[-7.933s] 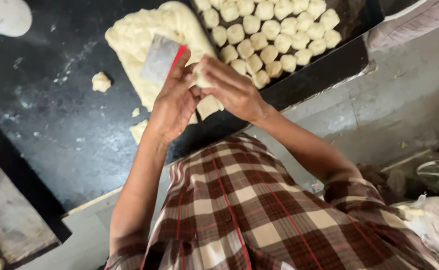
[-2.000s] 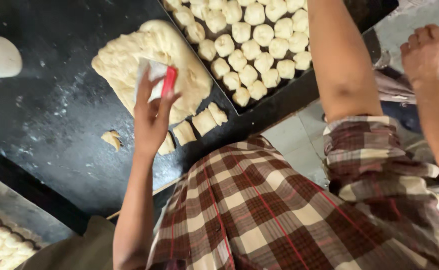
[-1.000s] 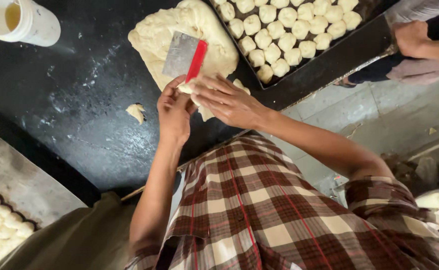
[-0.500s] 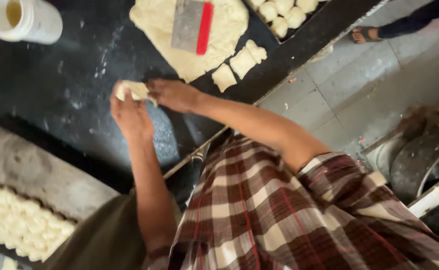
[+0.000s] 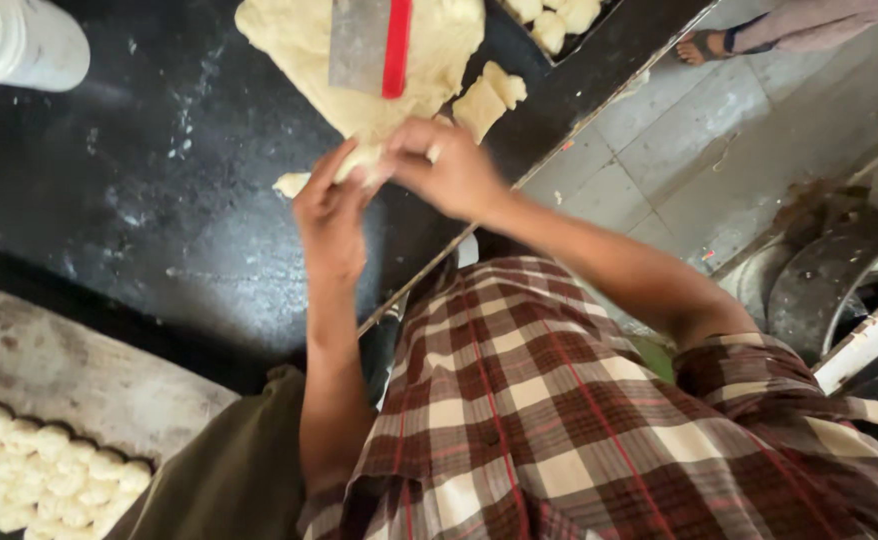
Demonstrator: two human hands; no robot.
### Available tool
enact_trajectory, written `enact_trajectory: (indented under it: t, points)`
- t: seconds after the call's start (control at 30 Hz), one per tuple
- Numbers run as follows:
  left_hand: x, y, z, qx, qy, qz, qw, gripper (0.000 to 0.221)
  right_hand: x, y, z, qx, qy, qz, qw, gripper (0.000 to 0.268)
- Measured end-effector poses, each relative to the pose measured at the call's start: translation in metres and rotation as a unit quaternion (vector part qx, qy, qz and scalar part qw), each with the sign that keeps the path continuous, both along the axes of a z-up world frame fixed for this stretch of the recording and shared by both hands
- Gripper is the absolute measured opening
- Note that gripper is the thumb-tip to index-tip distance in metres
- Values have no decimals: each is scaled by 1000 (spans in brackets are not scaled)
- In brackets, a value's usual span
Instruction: The person portions and shapes pieces of dough by hand, using a bench scraper to divide a large sheet of dough on a workspace, before rolling individual pieces and placing them onto a metal baking tray.
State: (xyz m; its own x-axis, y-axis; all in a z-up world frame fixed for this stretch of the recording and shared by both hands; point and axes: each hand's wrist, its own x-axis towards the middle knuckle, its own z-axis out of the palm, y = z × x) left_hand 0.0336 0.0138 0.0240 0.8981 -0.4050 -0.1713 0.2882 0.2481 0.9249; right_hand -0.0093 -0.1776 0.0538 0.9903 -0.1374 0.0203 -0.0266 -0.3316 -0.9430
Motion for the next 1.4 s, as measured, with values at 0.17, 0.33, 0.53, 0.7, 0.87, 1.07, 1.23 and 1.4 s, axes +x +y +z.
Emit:
enact_trajectory:
  t: [0.17, 0.33, 0.53, 0.7, 0.87, 1.07, 1.23, 1.4]
  points:
    - [4, -46, 39, 7, -78, -136, 988, 48, 12, -68, 34, 30, -86, 101, 991, 33]
    - [8, -95, 49, 5, -68, -29, 997, 28, -9, -102, 58, -344, -359, 110, 861, 35]
    - [20, -134, 82, -51, 148, -195, 968, 30, -4, -144, 84, -238, -242, 50, 939, 24]
    - [28, -168, 97, 111, -334, -138, 926, 34, 0, -179, 88, 101, -27, 12, 994, 27]
    - [31, -210, 83, 31, 0, -76, 997, 47, 0, -210, 56, -286, -404, 106, 862, 22]
    - [36, -241, 76, -15, -1, -214, 977, 47, 19, -252, 56, -148, -362, 79, 917, 32]
    - [31, -268, 75, 44, -153, -279, 947, 64, 14, -271, 77, 234, 71, 66, 967, 56]
    - [31, -294, 82, -69, -20, -245, 967, 56, -16, -283, 69, -192, -243, 22, 951, 45]
